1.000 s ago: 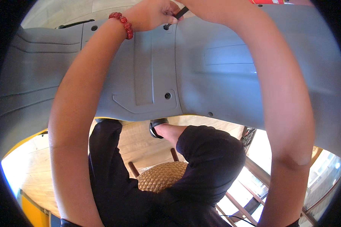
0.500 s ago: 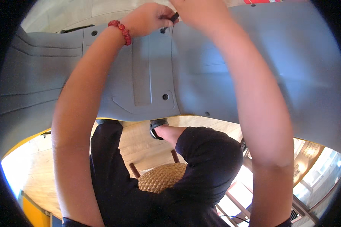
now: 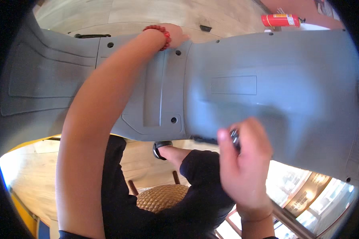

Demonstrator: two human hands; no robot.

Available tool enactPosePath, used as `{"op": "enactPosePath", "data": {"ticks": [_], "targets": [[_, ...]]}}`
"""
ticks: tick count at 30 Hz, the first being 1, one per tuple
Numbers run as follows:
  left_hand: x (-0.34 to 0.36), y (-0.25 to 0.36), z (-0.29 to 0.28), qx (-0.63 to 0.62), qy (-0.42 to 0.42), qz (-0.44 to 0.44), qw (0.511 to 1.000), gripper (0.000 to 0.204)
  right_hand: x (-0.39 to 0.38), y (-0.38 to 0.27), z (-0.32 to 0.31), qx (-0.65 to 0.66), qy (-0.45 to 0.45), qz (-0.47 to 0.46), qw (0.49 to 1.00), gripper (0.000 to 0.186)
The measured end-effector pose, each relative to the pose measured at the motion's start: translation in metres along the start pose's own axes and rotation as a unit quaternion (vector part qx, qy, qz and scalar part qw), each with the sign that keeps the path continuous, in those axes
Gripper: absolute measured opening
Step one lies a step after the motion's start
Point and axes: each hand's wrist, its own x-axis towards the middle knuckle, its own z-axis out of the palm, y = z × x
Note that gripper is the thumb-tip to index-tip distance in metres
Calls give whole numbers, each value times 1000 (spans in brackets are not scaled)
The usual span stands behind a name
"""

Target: Using tools to remove or fasten panels on a yellow electric scooter.

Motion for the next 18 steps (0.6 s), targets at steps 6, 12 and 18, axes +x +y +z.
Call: {"op": "enactPosePath", "data": {"ticks": [6,12,18], "targets": [[81,-28,56,51,-9,-98,994,55,-8,0,9,87,-46,19,995,12],[30,2,7,162,14,-22,986,28,-5,6,-5,80,-65,36,994,12],[-9,32,-10,160,3,-47,986,25,-4,24,-9,63,-13,39,997,14]]}}
